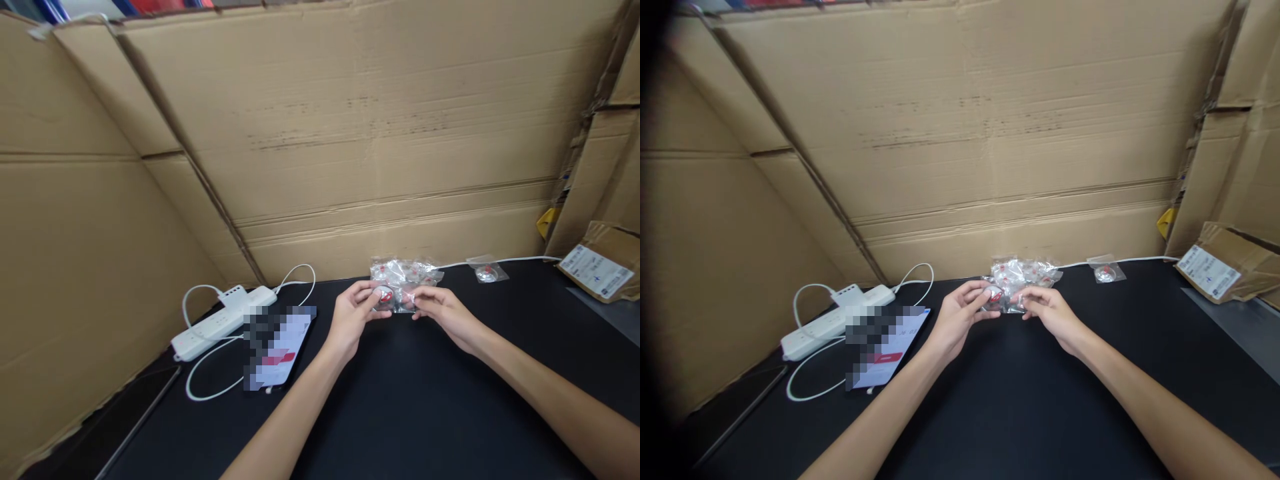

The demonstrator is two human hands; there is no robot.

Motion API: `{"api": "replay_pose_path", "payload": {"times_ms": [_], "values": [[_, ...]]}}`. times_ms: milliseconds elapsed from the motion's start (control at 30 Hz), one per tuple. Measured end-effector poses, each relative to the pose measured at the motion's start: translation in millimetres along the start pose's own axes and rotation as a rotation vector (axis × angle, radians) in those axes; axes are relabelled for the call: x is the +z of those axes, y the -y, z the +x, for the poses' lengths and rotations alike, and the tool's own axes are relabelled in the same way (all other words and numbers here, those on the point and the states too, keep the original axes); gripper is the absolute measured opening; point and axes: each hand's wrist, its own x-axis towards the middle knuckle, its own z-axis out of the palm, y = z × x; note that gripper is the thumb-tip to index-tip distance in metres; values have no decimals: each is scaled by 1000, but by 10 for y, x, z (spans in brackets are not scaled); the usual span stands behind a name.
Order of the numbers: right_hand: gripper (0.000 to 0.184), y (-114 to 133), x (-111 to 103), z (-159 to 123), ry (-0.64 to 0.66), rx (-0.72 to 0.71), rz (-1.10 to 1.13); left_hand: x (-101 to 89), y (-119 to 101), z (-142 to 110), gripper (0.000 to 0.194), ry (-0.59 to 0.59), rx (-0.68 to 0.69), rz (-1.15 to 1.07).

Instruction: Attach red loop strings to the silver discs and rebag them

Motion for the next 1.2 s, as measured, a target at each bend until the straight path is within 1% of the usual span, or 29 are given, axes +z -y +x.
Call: {"api": "replay_pose_path", "payload": {"times_ms": [167,300,400,500,667,800,967,1067,1100,1167,1200], "values": [[28,-65,-8,3,-90,43,15,43,-34,-11,39,18,15,23],[34,-132,36,-12,-88,94,62,88,-37,-28,33,29,97,94],[27,-128,91,-34,-83,102,131,103,-36,-36,28,15,186,158],[22,-99,140,-53,-94,105,151,113,-45,-44,26,-7,230,203],[19,-90,161,-61,-109,107,169,142,-53,-81,28,22,213,240],[17,-100,140,-63,-115,104,182,141,-39,-89,24,27,197,257],[17,-106,63,-28,-198,114,173,31,6,-9,20,-87,205,339],[16,-123,-39,20,-295,128,256,-106,25,76,21,-156,117,327],[15,-128,-77,36,-326,136,285,-160,26,106,23,-196,90,364],[11,-134,-145,60,-386,150,323,-269,22,159,23,-254,60,557],[9,-134,-171,67,-407,158,331,-319,19,178,21,-247,56,708]]}}
